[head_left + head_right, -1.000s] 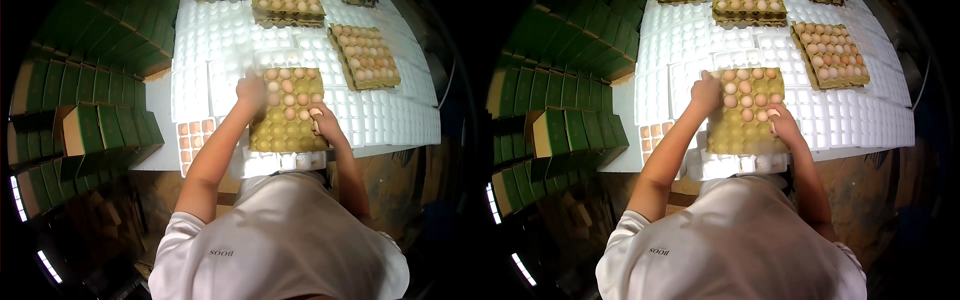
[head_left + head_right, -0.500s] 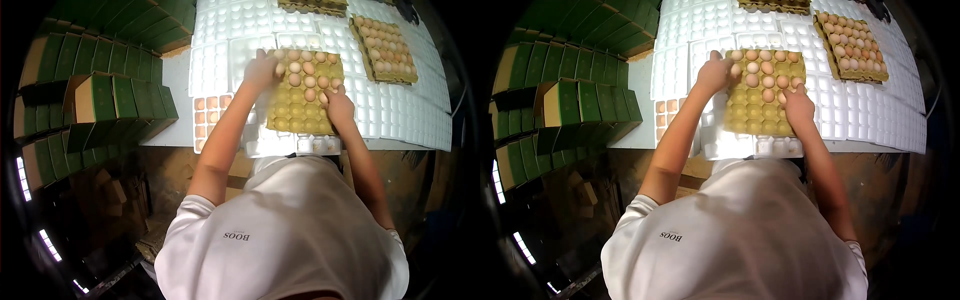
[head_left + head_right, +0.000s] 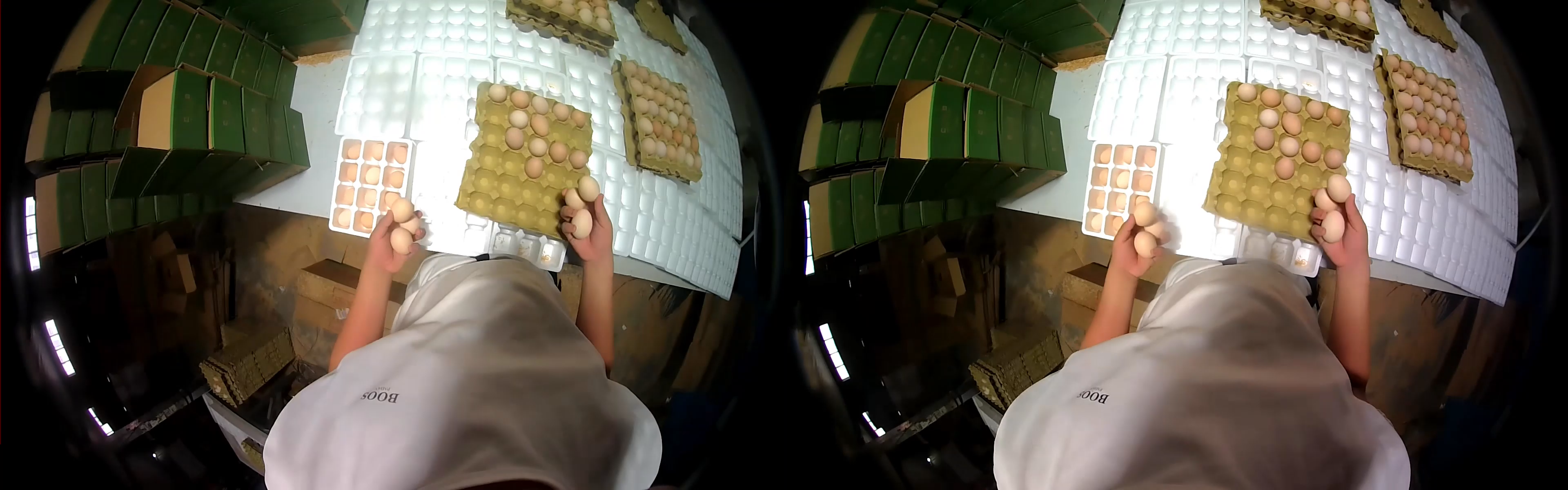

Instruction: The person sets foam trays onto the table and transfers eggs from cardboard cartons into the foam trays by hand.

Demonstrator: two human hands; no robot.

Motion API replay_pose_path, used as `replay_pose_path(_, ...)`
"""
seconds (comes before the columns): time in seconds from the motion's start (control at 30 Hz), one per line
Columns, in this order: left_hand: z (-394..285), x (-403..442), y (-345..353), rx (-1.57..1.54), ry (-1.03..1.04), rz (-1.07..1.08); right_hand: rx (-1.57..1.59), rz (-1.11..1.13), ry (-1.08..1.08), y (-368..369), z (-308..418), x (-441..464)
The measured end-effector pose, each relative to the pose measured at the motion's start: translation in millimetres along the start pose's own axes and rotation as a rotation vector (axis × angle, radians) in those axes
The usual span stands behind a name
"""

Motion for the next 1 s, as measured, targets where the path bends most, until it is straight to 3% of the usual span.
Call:
replay_pose_path(0.07, 18.9, -13.3, -1.0, -0.231, 0.010, 0.110, 0.226, 0.155, 0.002, 18.8, -5.4, -6.9)
replay_pose_path(0.13, 31.5, -25.7, -10.0, -0.304, 0.015, -0.005, 0.298, 0.268, 0.025, 22.3, -7.5, -13.1)
replay_pose_path(0.33, 39.9, -24.0, -1.8, -0.262, -0.006, 0.116, -0.113, -0.267, 0.025, -30.5, -13.5, -63.7)
replay_pose_path(0.37, 39.4, -22.2, -2.3, -0.240, -0.025, 0.144, 0.036, -0.202, 0.067, -18.5, -17.1, -68.3)
replay_pose_path(0.47, 43.5, -10.2, 18.7, -0.285, -0.089, 0.310, -0.026, -0.376, 0.120, -25.8, -26.4, -96.2)
replay_pose_path(0.57, 51.4, -0.1, 43.4, -0.252, -0.149, 0.379, 0.266, -0.371, 0.093, -24.4, -45.0, -120.8)
replay_pose_path(0.6, 57.2, 3.4, 49.6, -0.237, -0.166, 0.349, 0.205, -0.391, 0.103, -45.4, -51.6, -130.5)
replay_pose_path(0.67, 74.2, 9.8, 65.0, -0.208, -0.202, 0.258, -0.789, -0.289, 0.190, -63.6, -35.6, -144.1)
replay_pose_path(0.73, 95.1, 14.6, 68.5, -0.169, -0.244, 0.149, -0.752, -0.228, 0.126, -68.3, -38.1, -159.2)
replay_pose_path(0.8, 117.2, 19.9, 76.1, 0.096, -0.290, 0.011, 0.305, -0.229, -0.067, -57.4, -42.8, -171.0)
replay_pose_path(0.83, 129.5, 23.8, 72.1, 0.231, -0.333, -0.011, 0.249, -0.320, -0.118, -79.2, -34.0, -183.4)
replay_pose_path(0.9, 137.5, 35.6, 106.8, 0.814, -0.201, -0.060, 0.130, -0.485, -0.202, -117.3, -9.1, -199.2)
replay_pose_path(0.93, 145.4, 40.3, 106.2, 0.948, -0.135, -0.030, 0.068, -0.564, -0.232, -122.6, 4.8, -202.1)
replay_pose_path(0.97, 143.2, 48.0, 135.9, 1.409, 0.192, 0.105, 0.004, -0.632, -0.252, -95.3, 30.0, -199.0)
replay_pose_path(1.0, 150.8, 50.3, 168.3, 1.545, 0.241, 0.151, -0.059, -0.697, -0.276, -73.1, 53.6, -195.9)
Point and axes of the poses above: each hand's wrist, its own x-axis towards the middle knuckle, its own y-axis out of the palm, z = x × y, the point moved 8 cm from there along x, towards the middle knuckle, and after that the axes turned 12 degrees about z, right-handed, at the moved point
